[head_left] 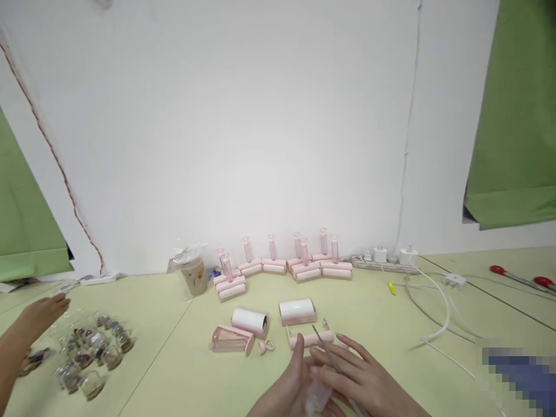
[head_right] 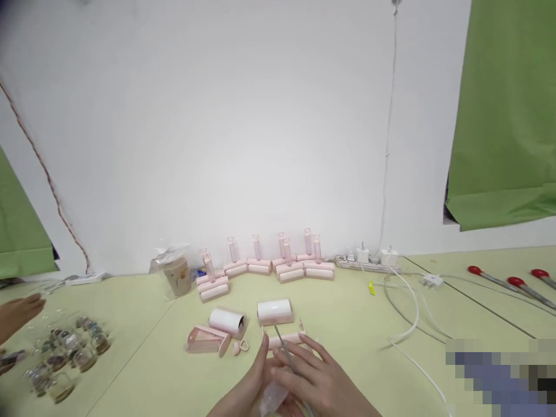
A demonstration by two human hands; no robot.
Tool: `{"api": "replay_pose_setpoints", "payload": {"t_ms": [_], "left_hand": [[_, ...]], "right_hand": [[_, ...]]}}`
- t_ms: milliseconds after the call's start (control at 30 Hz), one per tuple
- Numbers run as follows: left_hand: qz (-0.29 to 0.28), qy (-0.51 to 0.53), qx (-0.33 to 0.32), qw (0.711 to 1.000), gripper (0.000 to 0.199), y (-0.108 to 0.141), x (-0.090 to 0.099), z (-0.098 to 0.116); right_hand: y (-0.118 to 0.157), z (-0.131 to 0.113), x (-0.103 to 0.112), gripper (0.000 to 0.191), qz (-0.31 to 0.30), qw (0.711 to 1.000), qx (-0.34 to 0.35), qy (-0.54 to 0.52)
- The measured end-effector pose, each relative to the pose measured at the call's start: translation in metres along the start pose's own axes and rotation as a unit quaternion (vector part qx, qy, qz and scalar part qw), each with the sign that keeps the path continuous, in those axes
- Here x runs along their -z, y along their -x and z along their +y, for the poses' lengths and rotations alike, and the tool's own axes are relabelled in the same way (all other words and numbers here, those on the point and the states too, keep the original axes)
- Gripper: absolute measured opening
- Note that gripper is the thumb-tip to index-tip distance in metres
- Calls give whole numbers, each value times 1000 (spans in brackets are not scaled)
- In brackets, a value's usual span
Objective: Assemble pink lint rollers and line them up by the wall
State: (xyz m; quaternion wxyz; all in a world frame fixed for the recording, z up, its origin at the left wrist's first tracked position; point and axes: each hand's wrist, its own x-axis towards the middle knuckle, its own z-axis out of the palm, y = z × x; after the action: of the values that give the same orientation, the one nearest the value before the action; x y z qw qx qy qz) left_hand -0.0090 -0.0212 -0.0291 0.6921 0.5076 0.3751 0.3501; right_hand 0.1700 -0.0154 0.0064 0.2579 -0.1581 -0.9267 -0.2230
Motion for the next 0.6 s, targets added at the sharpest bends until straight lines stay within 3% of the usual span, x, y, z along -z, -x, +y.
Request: {"api": "replay_pose_setpoints", "payload": {"t_ms": [67,167,267,333,467,533,600], "left_hand": [[-37,110,43,992,83,3,-5,-9],[31,220,29,974,55,4,-4,-16],[117,132,-29,984,49,7,1,-13],[128,73,-52,988,47,9,3,-9],[63,16,-43,997,45,15,2,-6],[11,1,-14,1000,42,18,-1,-8],[-27,-4,11,1000,38,21,-5,-13]], "right_hand": [[0,-2,-6,35,23,999,-29,-6],[6,-5,-13,29,63,981,-128,-129],[13,-10,-14,23,43,928,-224,-294],[14,-15,-13,23,17,913,-222,-341],[12,-20,-17,15,16,931,-178,-319],[13,-20,-22,4,41,941,-211,-261],[15,-19,-27,14,79,945,-252,-194]]}}
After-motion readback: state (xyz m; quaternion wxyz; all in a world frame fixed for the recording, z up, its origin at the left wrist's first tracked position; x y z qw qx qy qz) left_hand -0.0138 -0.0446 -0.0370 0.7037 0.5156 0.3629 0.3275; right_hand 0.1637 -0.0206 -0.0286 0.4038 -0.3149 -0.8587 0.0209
